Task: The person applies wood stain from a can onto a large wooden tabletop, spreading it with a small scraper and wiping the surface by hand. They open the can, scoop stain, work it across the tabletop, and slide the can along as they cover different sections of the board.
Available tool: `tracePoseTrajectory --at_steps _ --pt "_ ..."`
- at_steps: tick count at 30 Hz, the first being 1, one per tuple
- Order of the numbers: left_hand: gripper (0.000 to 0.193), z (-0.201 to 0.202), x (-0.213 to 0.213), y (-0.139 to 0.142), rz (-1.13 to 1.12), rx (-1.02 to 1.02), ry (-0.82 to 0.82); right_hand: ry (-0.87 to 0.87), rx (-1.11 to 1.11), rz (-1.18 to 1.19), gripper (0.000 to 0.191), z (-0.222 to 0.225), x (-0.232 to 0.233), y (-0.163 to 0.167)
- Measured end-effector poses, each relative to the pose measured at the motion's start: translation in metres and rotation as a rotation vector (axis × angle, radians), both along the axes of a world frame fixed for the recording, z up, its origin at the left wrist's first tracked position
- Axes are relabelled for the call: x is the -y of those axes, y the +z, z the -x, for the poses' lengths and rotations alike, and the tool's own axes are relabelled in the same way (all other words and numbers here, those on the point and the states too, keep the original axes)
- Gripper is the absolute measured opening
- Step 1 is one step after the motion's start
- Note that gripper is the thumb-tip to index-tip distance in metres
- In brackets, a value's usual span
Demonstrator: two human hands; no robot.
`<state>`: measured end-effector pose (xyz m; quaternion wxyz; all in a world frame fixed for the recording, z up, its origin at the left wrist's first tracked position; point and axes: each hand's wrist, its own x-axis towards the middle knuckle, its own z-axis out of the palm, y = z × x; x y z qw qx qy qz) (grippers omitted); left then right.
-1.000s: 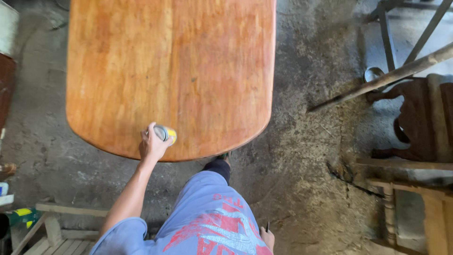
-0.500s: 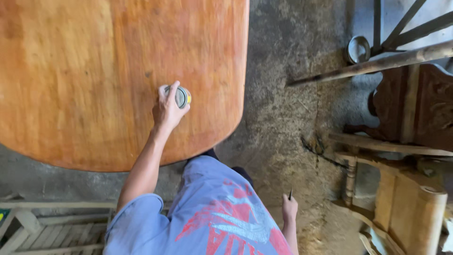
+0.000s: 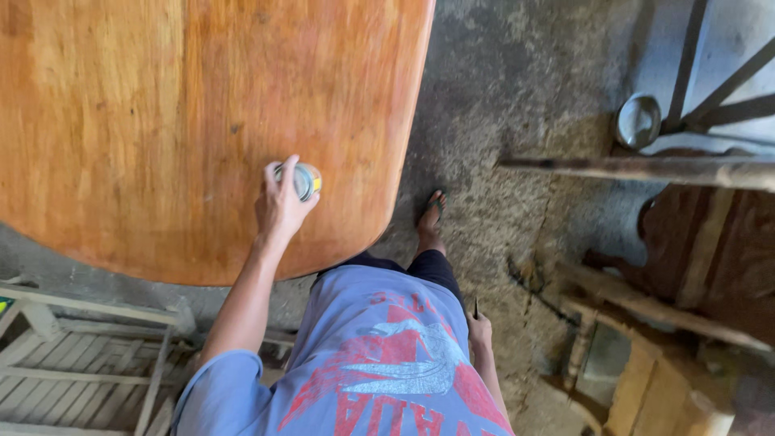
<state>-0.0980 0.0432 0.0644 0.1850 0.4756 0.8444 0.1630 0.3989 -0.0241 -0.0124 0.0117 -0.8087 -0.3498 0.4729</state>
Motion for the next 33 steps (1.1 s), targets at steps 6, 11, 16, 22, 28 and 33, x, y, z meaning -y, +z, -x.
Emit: tracePoseTrajectory --at_steps 6,11,16,22,28,33 --pt "0.095 -0.023 -0.008 0.003 -0.179 0.006 0.139 0.364 0.109 -0.06 0.051 -0.062 -0.133 -0.01" --pt "0.103 -0.051 -0.009 0.002 -0.32 0.002 0.346 0.344 0.12 -0.089 0.047 -0.083 -0.262 0.029" --pt "0.111 -0.08 -0.021 -0.009 -0.733 0.218 0.57 0.434 0.108 -0.277 0.047 -0.069 -0.348 0.049" --pt "0.089 -0.108 -0.044 -0.025 -0.603 0.163 0.888 0.782 0.173 -0.167 0.053 -0.029 -0.385 0.013" --pt "0.094 -0.11 -0.094 -0.049 -0.849 0.056 1.123 0.968 0.048 -0.105 0.045 0.018 -0.406 0.008" --pt "0.096 -0.099 -0.113 -0.064 -0.488 -0.203 1.378 1.049 0.061 -0.063 0.045 0.054 -0.478 0.003"
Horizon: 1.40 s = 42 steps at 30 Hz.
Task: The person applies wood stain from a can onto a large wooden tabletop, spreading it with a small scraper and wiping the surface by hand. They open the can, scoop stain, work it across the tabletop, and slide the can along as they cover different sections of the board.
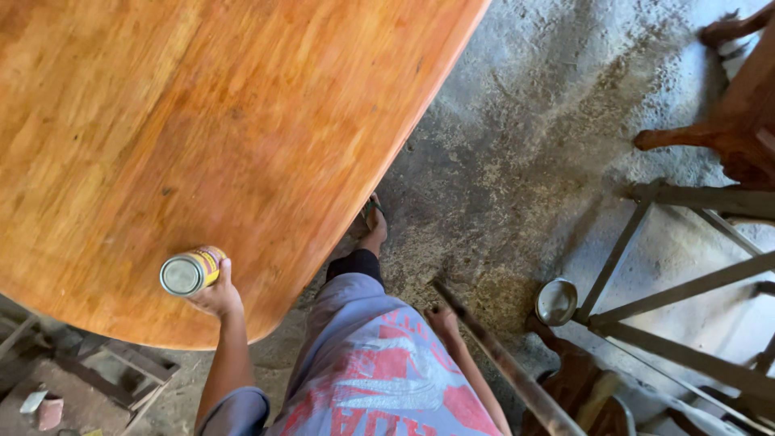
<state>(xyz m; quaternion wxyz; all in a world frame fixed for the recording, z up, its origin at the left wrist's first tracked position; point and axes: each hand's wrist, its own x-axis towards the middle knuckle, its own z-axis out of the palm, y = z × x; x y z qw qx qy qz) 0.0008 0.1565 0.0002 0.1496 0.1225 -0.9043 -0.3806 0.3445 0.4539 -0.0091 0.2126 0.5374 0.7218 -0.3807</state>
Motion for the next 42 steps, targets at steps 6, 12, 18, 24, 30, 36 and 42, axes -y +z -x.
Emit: tracePoseTrajectory --at_steps 6,12,18,24,30,36,42 --pt "0.075 0.017 -0.012 -0.007 -0.392 0.046 -0.033 -0.063 0.092 -0.071 0.044 0.019 -0.15 0.011" --pt "0.073 0.028 -0.031 -0.002 -0.503 0.077 0.128 -0.118 -0.021 -0.346 0.037 0.063 -0.282 0.029" --pt "0.077 0.03 -0.085 -0.01 -0.676 -0.028 0.062 -0.109 -0.284 -0.378 0.036 0.151 -0.346 0.035" --pt "0.078 0.04 -0.185 -0.022 -0.592 0.009 0.042 0.135 -0.539 -0.36 0.036 0.263 -0.391 0.035" --pt "0.075 0.056 -0.321 -0.013 -0.313 0.094 -0.006 0.297 -0.683 -0.264 0.027 0.371 -0.469 0.042" --pt "0.08 0.085 -0.446 0.0 -0.321 0.168 -0.215 0.541 -0.856 -0.216 0.021 0.446 -0.548 0.033" --pt "0.088 0.125 -0.525 -0.003 -0.253 -0.029 -0.301 0.877 -1.092 -0.418 0.025 0.547 -0.593 0.011"
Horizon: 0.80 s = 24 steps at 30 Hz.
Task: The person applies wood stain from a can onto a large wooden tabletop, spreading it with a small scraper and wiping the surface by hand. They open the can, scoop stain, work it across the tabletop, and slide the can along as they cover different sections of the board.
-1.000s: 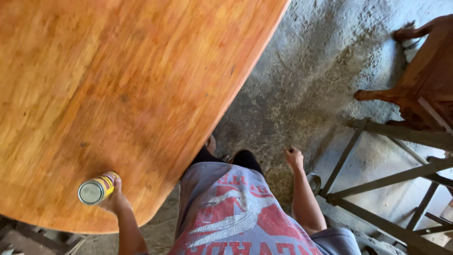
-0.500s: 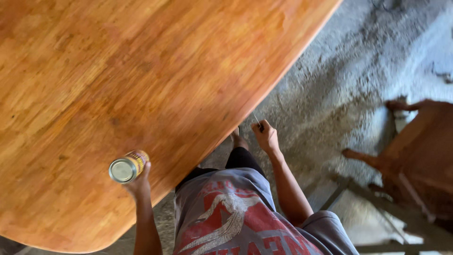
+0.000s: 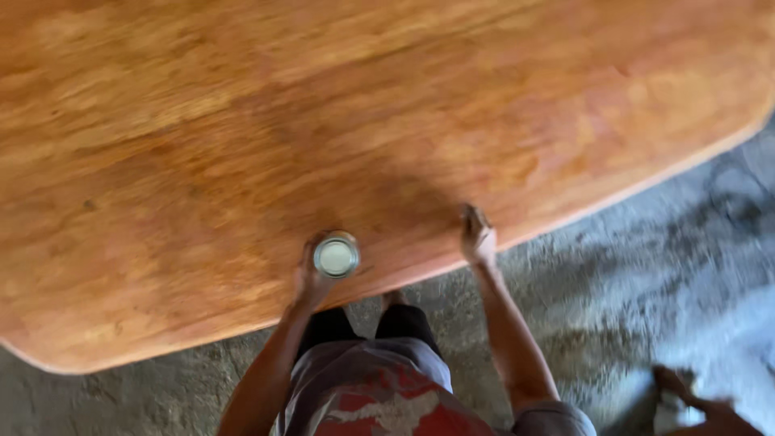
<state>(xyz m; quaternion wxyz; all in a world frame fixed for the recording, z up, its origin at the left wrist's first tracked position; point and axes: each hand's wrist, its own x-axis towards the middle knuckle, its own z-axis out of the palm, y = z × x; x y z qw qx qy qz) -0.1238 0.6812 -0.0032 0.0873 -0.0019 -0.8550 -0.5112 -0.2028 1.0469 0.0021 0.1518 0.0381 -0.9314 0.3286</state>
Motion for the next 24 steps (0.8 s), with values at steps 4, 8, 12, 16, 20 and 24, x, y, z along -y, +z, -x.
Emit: tracePoseTrajectory --at_steps 4,8,12,16,20,24 --pt "0.089 0.027 -0.007 0.001 0.128 0.049 -0.026 -0.065 0.073 -0.12 0.02 0.074 -0.009 -0.001" --pt "0.089 0.042 -0.006 -0.004 0.166 0.021 -0.036 -0.119 -0.183 -0.348 0.015 0.1 -0.007 -0.009" --pt "0.09 0.047 -0.013 -0.013 0.182 0.035 -0.032 -0.215 -0.006 -0.272 0.013 0.096 -0.009 -0.027" --pt "0.09 0.051 -0.017 -0.02 0.195 0.025 -0.019 -0.245 -0.001 -0.286 0.014 0.097 -0.018 -0.047" --pt "0.091 0.054 -0.014 -0.027 0.207 0.026 -0.02 -0.244 -0.011 -0.334 0.014 0.098 -0.021 -0.054" --pt "0.092 0.053 -0.015 -0.035 0.203 0.025 -0.032 -0.205 -0.036 -0.317 0.014 0.097 -0.018 -0.053"
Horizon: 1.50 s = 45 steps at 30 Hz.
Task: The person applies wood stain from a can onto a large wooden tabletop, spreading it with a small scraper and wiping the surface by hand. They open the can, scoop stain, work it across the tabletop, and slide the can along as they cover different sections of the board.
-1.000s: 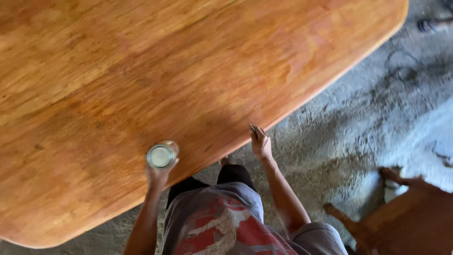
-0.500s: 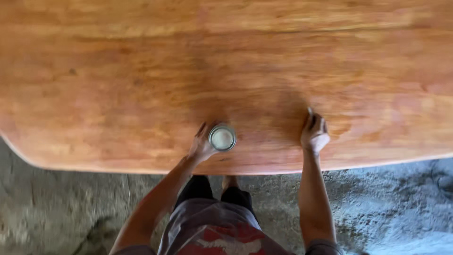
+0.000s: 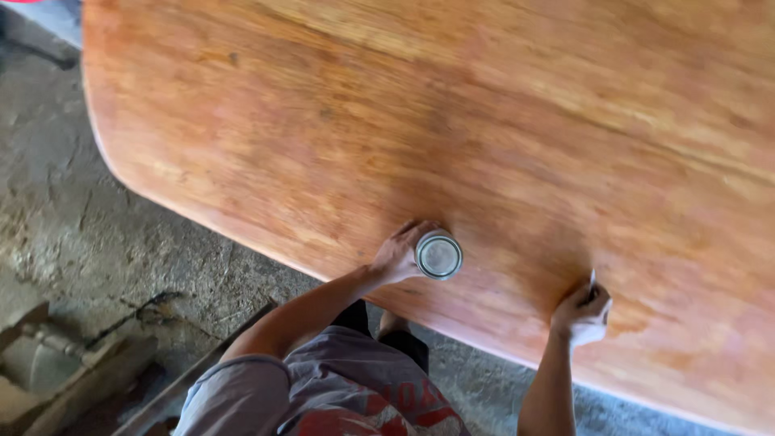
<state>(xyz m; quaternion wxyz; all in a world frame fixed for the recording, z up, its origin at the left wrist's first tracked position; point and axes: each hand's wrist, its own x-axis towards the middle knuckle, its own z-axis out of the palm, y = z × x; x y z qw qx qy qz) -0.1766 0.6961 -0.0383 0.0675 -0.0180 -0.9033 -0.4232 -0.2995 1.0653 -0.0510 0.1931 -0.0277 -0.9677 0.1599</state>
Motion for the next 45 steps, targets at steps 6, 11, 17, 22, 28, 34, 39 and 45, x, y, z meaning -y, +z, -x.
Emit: tracePoseTrajectory --at_steps 6,11,17,22,28,34,39,45 --pt "0.119 0.03 0.067 -0.005 0.375 0.259 -0.364 0.028 0.001 0.044 0.012 0.002 -0.002 -0.002" --pt "0.092 0.078 0.218 0.001 0.47 0.094 0.293 0.043 0.013 0.016 0.009 0.004 -0.006 -0.004" --pt "0.098 0.111 0.262 0.004 0.495 0.441 0.766 0.029 0.008 -0.006 0.011 0.005 -0.004 -0.005" --pt "0.088 0.108 0.261 0.003 0.511 0.472 0.784 0.055 -0.01 -0.035 0.008 0.004 0.0 -0.007" --pt "0.081 0.106 0.267 -0.013 0.497 0.484 0.786 0.08 -0.004 0.088 0.022 0.003 0.004 -0.007" --pt "0.081 0.103 0.27 -0.018 0.459 0.517 0.795 0.091 -0.008 0.069 0.023 0.008 0.018 -0.011" --pt "0.082 0.104 0.272 -0.01 0.425 0.515 0.807 0.094 -0.005 0.048 0.024 0.021 0.039 -0.02" --pt "0.083 0.101 0.271 -0.014 0.432 0.439 0.798 0.11 0.009 0.032 0.025 0.02 0.028 -0.013"
